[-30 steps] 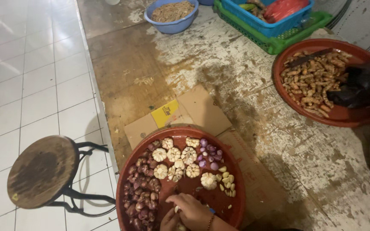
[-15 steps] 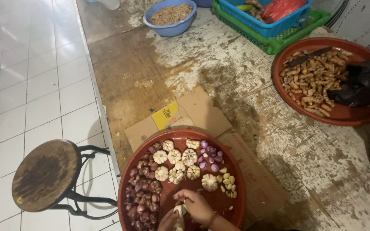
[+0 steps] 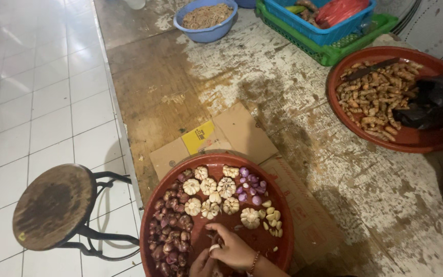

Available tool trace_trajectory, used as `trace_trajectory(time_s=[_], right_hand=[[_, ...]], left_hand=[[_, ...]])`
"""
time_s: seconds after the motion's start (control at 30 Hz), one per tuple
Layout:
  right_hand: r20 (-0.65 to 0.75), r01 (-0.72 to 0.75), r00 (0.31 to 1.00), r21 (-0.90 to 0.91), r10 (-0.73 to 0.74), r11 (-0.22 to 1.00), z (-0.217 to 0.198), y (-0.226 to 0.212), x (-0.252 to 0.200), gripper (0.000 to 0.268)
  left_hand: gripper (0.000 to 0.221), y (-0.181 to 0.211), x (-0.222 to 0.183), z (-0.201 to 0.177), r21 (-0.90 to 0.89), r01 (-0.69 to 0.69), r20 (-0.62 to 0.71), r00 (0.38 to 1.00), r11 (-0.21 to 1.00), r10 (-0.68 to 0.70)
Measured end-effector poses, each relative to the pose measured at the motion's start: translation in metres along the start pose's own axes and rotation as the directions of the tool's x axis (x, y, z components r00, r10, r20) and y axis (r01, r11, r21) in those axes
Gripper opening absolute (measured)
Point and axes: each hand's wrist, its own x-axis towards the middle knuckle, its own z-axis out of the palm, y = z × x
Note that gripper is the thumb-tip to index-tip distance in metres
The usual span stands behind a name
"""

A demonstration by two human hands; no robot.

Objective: The person sits on the floor and peels shallots and garlic cloves by hand, separating the skins and placing the peeled items into a large red tray. The peeled produce is sorted into sections within the tray.

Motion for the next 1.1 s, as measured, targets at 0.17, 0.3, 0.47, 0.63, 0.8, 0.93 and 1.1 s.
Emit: trace_trajectory(time_s=[0.17, 0.3, 0.47, 0.63, 0.8, 0.93, 1.1], right_hand=[[0.036, 0.002, 0.999, 0.075, -0.005, 0.997, -0.003, 0.0, -0.002, 0.068], [0.047, -0.005, 0.999, 0.035, 0.003, 0.999, -0.001, -0.001, -0.001, 0.069], [0.048, -0.09, 0.995, 0.066, 0.087, 0.994, 0.005, -0.007, -0.007, 0.068], [-0.015, -0.109, 0.994, -0.068, 0.108, 0.992, 0.014, -0.006, -0.008, 0.072], [-0.146, -0.05, 0.987, 0.135, 0.07, 0.99, 0.017, 0.021, 0.008, 0.068], [-0.276, 0.064, 0.961, 0.089, -0.037, 0.994, -0.011, 0.049, 0.026, 0.062], [-0.397, -0.019, 0.917, 0.055, 0.039, 0.998, -0.015, 0.076, 0.04, 0.059]], left_hand=[[0.033, -0.001, -0.009, 0.001, 0.389, -0.383, 0.048, 0.917, 0.838, 0.397], [0.037, 0.014, -0.016, 0.0, 0.577, -0.066, -0.058, 0.991, 0.814, 0.122], [0.031, 0.017, -0.015, -0.001, 0.754, -0.241, 0.117, 0.965, 0.611, 0.236], [0.04, 0.006, -0.009, 0.001, 0.627, -0.191, 0.023, 0.973, 0.755, 0.228], [0.042, 0.005, -0.007, -0.002, 0.122, 0.028, -0.183, 0.983, 0.992, -0.005], [0.038, 0.031, 0.002, 0.0, -0.19, 0.127, -0.225, 0.96, 0.974, -0.169], [0.034, 0.094, -0.016, 0.035, 0.725, 0.201, -0.292, 0.956, 0.659, 0.03]])
